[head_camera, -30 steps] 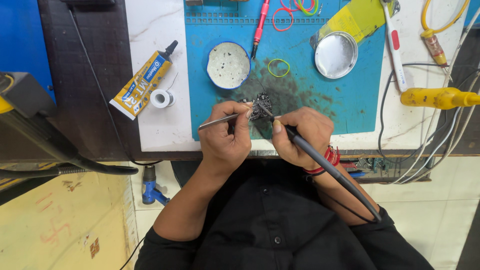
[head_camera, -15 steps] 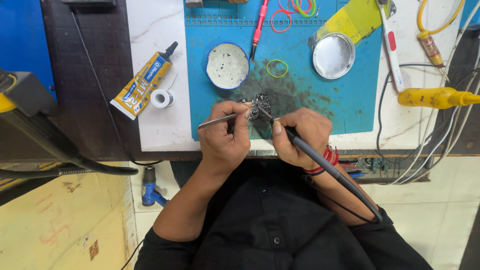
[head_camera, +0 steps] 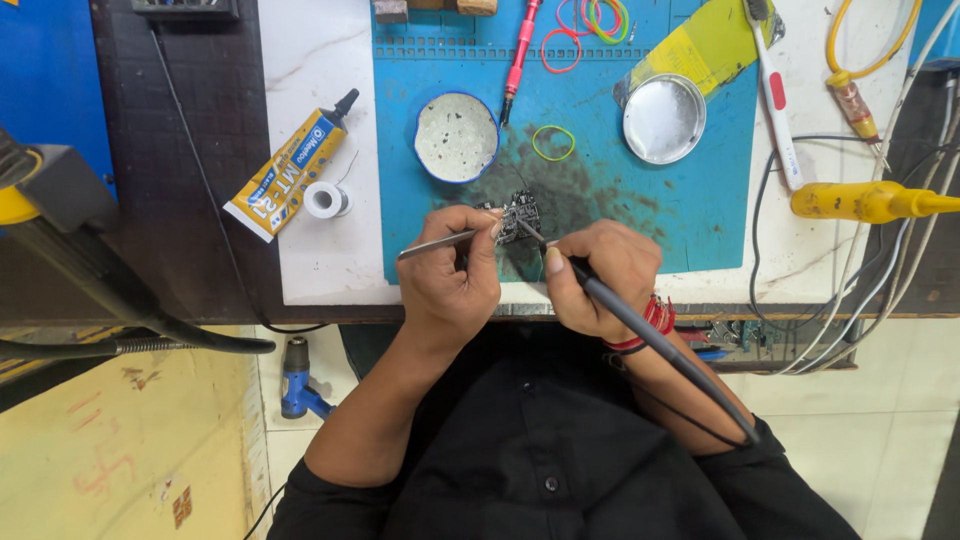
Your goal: The person uses a soldering iron and tweezers to apply solder to multiple points on a small circuit board. The board is held steady with tweezers while the soldering iron is applied to various pads and components. The person occasionally repositions the board to access different areas.
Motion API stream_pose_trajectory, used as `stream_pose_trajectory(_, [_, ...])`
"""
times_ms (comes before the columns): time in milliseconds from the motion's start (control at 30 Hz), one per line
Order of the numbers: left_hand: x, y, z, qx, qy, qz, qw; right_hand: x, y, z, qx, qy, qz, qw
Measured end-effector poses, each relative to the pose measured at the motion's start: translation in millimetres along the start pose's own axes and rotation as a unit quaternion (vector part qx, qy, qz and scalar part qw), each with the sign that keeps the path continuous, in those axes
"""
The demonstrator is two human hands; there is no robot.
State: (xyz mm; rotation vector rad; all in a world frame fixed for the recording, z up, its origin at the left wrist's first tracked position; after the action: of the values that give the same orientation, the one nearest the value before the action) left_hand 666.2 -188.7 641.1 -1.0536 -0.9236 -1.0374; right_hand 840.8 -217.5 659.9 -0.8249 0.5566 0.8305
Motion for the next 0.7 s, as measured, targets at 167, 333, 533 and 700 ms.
stream_pose_trajectory(167, [-7.3, -3.1, -2.0, 0.001, 0.007, 0.011, 1.000, 2.8, 6.5, -6.4, 0.001, 0.004, 0.004, 1.000])
stream_pose_trajectory(333, [-10.9, -4.5, -6.1, 0.005, 0.000, 0.018, 1.000, 2.6, 5.3, -12.2, 0.003, 0.021, -0.002, 1.000])
stream_pose_trajectory(533, [-17.0, -5.3, -10.5, 0.008, 0.011, 0.024, 1.000, -1.3, 12.5, -6.9, -0.036, -0.004, -0.045, 0.998])
stream_pose_trajectory(700, [-28.2, -14.5, -12.8, 0.013, 0.022, 0.019, 0.999, -6.4, 37.7, -4.4, -0.106, -0.032, -0.088, 0.990])
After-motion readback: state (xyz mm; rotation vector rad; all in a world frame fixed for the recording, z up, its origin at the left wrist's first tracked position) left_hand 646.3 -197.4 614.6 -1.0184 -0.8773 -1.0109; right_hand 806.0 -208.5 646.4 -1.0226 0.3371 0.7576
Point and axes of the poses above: each hand's wrist, its own z-axis towards the middle knuckle, its own y-axis out of the palm, x = y × z, the point moved 3 cm from there along z, towards the middle knuckle, and after that the axes turned 10 degrees about x, right-handed, at the moved point
